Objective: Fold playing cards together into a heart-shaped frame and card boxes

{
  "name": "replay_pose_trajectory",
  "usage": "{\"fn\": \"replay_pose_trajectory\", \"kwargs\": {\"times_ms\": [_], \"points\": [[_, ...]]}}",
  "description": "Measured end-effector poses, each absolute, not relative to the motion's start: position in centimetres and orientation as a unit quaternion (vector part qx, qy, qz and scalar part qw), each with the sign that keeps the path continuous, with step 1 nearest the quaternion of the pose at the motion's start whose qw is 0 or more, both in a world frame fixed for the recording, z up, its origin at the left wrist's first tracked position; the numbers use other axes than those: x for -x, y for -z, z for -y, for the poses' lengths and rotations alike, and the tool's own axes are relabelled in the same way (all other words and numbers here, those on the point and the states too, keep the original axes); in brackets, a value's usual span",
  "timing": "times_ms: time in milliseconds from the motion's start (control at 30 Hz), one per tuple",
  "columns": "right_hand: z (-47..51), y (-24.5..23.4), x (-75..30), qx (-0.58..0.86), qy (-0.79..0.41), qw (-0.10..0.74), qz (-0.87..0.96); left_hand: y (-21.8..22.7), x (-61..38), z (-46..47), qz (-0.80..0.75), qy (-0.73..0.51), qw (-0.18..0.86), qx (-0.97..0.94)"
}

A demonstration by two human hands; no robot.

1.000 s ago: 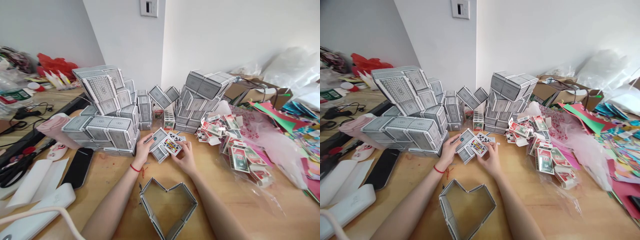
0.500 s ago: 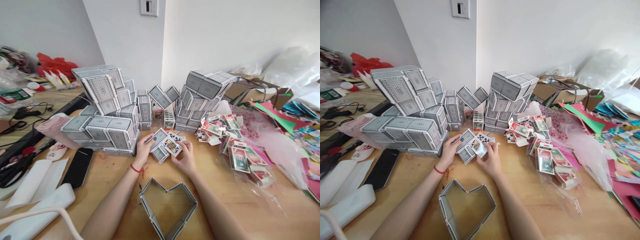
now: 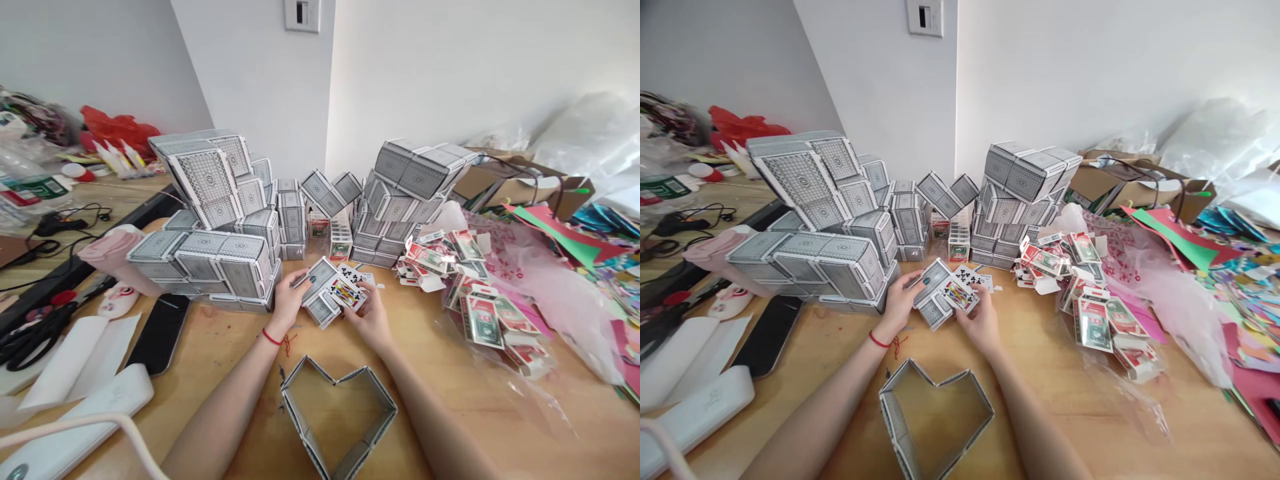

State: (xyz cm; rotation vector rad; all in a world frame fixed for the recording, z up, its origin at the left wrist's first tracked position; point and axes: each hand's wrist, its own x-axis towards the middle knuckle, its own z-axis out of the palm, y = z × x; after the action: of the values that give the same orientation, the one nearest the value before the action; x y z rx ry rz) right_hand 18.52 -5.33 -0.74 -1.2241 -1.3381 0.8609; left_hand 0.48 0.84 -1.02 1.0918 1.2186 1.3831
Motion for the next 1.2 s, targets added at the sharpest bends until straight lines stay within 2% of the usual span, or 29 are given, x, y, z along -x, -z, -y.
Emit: {"fn": "replay_pose_trajectory", "kwargs": {"times_ms": [133,333,867,1200], "points": [[4.8,0.8,-19.0,0.508,-0.461,0.535,0.494,0.8,-0.5,-0.7,-0.498,-0.553,0.484,-0.46],[4.8,0.2,-19.2,0.541,-0.485,0.511,0.459,0.5,-0.1,-0.6,-0.495,-0.489,0.506,-0.51],[5.6,0.2,-18.7,0.646,-0.194,0.458,0.579,0.5,-0.1,-0.6,-0.48,-0.483,0.508,-0.528],[6.1,-0.1,-19.0,0.652,-0.17,0.456,0.581,-0.1,-0.3,-0.2,-0.444,-0.474,0.52,-0.554]]}}
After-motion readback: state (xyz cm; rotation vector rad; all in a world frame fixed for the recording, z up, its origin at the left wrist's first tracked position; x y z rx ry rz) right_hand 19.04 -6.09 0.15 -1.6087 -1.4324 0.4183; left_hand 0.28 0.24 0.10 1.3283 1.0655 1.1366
